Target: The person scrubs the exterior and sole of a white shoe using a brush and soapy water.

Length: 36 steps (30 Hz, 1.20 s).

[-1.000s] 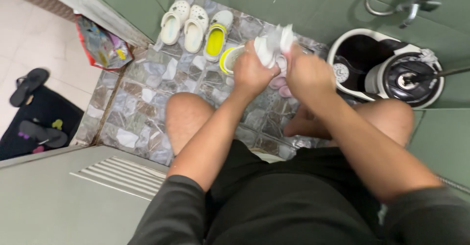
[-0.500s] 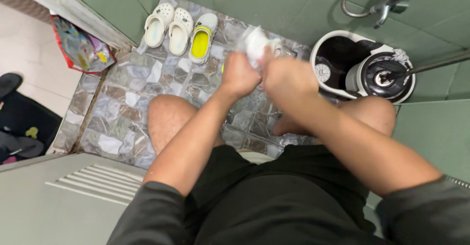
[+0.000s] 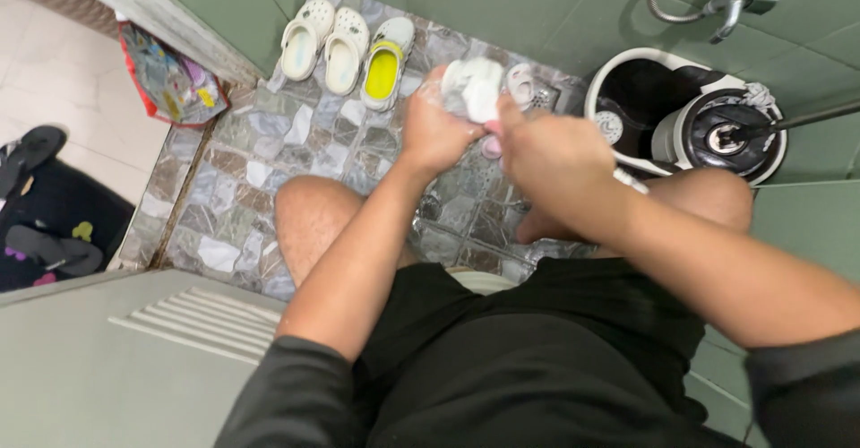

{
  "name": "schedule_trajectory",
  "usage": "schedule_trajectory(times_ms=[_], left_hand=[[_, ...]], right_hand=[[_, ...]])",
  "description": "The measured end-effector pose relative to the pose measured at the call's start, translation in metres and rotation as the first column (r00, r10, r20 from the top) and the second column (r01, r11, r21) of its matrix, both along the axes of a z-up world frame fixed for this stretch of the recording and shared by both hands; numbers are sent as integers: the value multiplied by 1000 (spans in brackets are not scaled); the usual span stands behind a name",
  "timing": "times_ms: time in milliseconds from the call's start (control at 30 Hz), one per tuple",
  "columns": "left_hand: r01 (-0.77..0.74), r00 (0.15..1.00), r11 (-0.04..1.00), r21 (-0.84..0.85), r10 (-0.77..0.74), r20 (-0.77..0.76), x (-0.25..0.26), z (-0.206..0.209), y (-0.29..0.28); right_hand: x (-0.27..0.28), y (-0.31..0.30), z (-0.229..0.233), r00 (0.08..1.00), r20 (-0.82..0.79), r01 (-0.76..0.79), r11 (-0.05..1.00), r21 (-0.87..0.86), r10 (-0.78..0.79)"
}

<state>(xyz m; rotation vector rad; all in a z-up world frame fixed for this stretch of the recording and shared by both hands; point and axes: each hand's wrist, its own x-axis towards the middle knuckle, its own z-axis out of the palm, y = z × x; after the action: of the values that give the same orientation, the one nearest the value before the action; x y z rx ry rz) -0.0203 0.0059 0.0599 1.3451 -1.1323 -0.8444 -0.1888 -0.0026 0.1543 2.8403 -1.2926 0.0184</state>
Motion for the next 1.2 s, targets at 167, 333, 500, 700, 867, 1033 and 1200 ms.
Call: schedule_trajectory(times_ms=[167,333,500,700,867,1033,1200], left_hand=[[-4,1000,1000,28,3,14,6,7,1],[66,998,994,-84,-66,-1,3,4,1],[86,996,993,-76,-86,-4,14,9,4],[129,990,992,-9,-128,58,3,22,13],[33,887,990,135,-92,453,4,33,10],[0,886,997,74,-35,463,9,25,10],[41,860,996,74,-73,505,10,24,14]], right_hand=[[-7,-8,9,998,53,46,999,21,-47],[-11,-48,8,980,-30,198,973,115,-195],[-25,-28,-4,998,23,62,998,11,-62],[-25,-39,26,996,44,-76,995,-59,79],[-15,-52,31,984,-178,0,1000,-29,-5],[-6,-26,19,963,-256,-87,996,26,90],[-4,-29,35,976,-201,-67,993,98,85]])
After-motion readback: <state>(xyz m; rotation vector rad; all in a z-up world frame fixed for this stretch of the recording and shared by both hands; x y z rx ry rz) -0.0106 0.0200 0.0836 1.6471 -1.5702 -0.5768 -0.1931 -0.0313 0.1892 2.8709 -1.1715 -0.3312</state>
